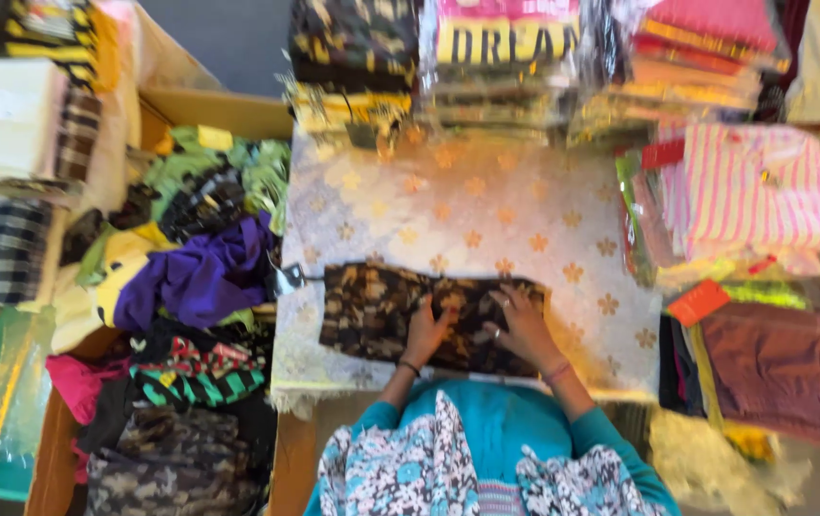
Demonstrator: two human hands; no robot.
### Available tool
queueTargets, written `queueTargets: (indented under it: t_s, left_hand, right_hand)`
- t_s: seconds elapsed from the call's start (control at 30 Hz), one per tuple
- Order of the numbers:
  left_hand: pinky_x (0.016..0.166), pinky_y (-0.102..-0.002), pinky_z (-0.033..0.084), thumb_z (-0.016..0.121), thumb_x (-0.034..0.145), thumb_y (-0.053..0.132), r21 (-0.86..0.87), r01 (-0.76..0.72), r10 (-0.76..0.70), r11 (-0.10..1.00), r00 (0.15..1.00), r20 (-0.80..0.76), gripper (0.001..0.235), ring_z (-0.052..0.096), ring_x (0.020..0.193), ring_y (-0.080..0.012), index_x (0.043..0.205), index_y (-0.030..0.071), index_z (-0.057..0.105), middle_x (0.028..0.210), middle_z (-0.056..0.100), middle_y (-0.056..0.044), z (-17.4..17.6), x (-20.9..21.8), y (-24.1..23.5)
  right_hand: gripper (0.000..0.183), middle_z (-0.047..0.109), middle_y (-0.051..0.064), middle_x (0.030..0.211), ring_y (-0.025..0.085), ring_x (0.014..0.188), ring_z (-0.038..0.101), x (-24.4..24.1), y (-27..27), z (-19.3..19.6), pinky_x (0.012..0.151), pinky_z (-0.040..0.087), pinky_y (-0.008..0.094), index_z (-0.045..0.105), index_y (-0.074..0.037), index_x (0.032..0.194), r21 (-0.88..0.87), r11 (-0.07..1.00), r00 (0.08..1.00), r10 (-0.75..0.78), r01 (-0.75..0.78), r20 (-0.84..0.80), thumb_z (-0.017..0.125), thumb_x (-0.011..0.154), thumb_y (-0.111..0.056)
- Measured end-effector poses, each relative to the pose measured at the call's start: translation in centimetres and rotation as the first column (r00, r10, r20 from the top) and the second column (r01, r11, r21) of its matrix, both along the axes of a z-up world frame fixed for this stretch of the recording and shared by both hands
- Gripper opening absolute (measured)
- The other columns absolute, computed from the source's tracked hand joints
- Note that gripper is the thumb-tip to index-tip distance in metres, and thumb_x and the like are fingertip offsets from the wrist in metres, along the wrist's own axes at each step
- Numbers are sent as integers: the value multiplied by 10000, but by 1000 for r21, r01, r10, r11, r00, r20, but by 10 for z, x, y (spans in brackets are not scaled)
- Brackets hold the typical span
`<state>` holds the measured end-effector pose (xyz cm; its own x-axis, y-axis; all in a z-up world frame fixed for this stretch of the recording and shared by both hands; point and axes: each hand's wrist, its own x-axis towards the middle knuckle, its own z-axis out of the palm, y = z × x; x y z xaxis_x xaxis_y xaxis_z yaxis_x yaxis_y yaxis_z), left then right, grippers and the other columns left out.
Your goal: The person folds a pair of camouflage-patterned pants on a table, smoothing them out before placing them on a stack. They then pick up a striped shirt, fold it neatly, and place it on the same stack.
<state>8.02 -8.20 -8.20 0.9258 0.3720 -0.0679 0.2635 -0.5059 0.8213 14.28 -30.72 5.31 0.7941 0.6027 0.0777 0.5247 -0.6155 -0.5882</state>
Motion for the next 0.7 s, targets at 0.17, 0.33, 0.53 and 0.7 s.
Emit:
queueTargets:
  t_s: [0.17,0.33,0.53,0.7]
  left_hand:
    - [659,-529,565,731,920,380,25,-3,1,1000,998,59,578,702,824,-469,1271,-51,574,886,707,-305,4,4,-1]
    - [744,-528,528,616,976,289,-226,-43,43,973,999,-2,675,694,904,-469,1488,-12,294,964,698,-316,85,-6,-22]
    - [848,-472,584,568,1014,180,-365,155,-153,918,988,36,459,692,1101,-413,1442,115,416,1210,695,-245,58,-5,-10]
    - [927,-478,545,597,988,104,-345,200,-147,917,974,174,481,666,1193,-419,1446,121,450,1229,682,-253,48,-12,-8]
  right_hand:
    - [874,326,164,1600,376,1449,362,17,33,28,1185,261,565,355,-123,1534,-170,985,989,52,-29,135,721,827,-483]
    - [875,226,219,1634,398,1496,253,12,47,19,1205,140,597,300,-160,1583,-234,962,951,197,-141,237,665,870,-511]
    - [857,206,232,1622,419,1499,202,-10,42,0,1181,115,614,306,-173,1571,-216,928,905,352,-303,241,671,882,-531]
    - [844,186,214,1638,403,1503,176,-11,43,-7,1189,90,614,301,-202,1580,-269,902,909,387,-338,153,646,892,-549]
